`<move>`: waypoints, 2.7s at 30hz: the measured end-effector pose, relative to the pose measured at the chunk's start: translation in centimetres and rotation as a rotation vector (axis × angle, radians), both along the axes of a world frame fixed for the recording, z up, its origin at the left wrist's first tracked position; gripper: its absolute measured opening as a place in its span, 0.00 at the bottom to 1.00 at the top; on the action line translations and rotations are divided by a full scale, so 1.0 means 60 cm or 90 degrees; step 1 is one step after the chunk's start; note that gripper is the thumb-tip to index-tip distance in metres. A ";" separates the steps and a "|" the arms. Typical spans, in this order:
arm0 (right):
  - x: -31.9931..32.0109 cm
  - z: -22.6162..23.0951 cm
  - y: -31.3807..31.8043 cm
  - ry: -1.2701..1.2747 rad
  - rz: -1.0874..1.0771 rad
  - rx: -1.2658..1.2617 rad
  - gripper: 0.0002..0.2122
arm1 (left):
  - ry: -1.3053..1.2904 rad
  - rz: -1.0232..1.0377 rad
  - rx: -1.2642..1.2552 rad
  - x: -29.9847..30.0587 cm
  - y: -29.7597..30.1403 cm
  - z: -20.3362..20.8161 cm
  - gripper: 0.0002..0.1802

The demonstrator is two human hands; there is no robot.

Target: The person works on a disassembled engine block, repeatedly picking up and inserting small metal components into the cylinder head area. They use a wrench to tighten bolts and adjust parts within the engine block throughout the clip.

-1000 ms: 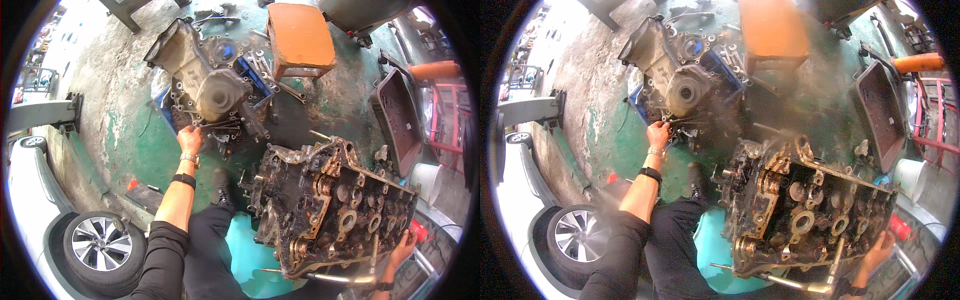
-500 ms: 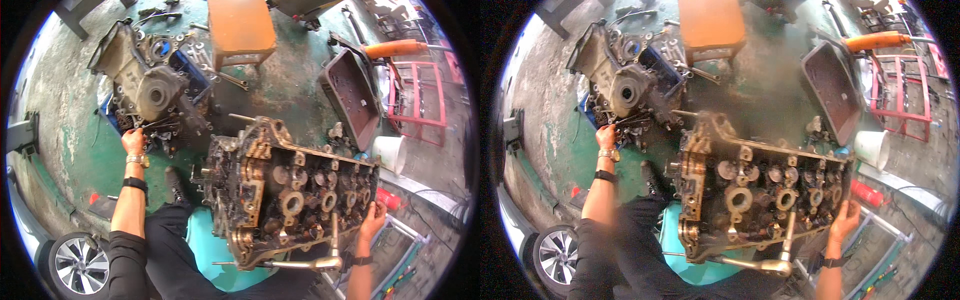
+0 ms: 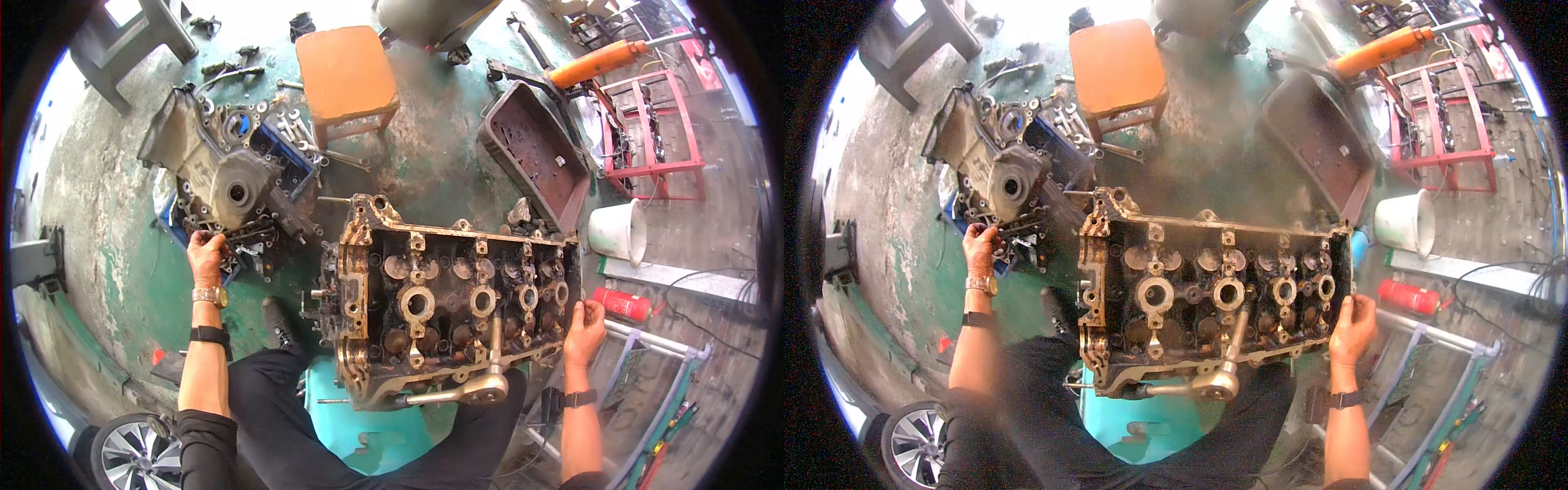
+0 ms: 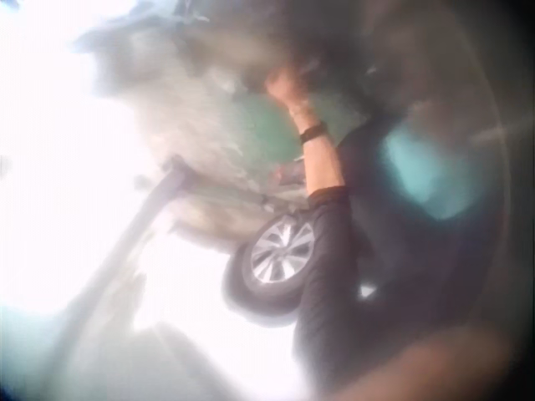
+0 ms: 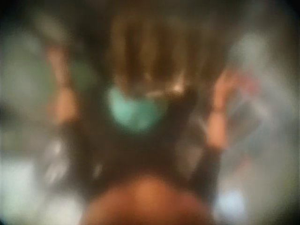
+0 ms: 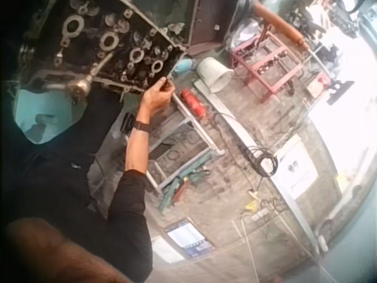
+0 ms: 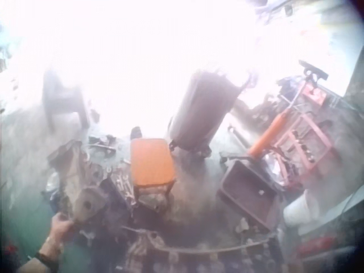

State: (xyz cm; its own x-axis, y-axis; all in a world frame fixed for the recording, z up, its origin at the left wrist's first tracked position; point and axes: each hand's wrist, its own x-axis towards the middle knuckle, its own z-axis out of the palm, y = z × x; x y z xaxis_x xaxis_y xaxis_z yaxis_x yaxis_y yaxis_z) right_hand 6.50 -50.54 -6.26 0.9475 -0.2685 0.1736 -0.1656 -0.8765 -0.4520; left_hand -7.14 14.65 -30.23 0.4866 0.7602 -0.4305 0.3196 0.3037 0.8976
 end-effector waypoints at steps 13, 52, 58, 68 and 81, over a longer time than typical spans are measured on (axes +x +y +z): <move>0.000 0.004 0.022 -0.051 -0.013 -0.027 0.09 | -0.047 -0.201 0.307 0.021 -0.042 0.335 0.06; -0.004 0.018 0.025 -0.098 0.049 -0.008 0.08 | -0.208 -0.779 0.423 0.194 -0.696 0.624 0.11; -0.004 0.020 0.024 -0.094 0.059 -0.027 0.08 | -0.212 -0.802 0.434 0.202 -0.700 0.628 0.11; -0.006 0.020 0.022 -0.106 0.064 -0.012 0.09 | -0.192 -0.858 0.416 0.197 -0.699 0.647 0.11; -0.006 0.020 0.022 -0.107 0.061 -0.001 0.09 | -0.178 -0.900 0.423 0.195 -0.708 0.626 0.11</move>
State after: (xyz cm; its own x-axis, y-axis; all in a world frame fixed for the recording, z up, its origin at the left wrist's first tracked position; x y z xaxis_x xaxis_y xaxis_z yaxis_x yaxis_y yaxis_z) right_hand 6.15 -49.21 -5.06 0.9261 -0.1782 0.3326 -0.0036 -0.8856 -0.4645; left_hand 4.56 -27.84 7.36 0.9381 -0.3464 0.0000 -0.1980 -0.5364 0.8204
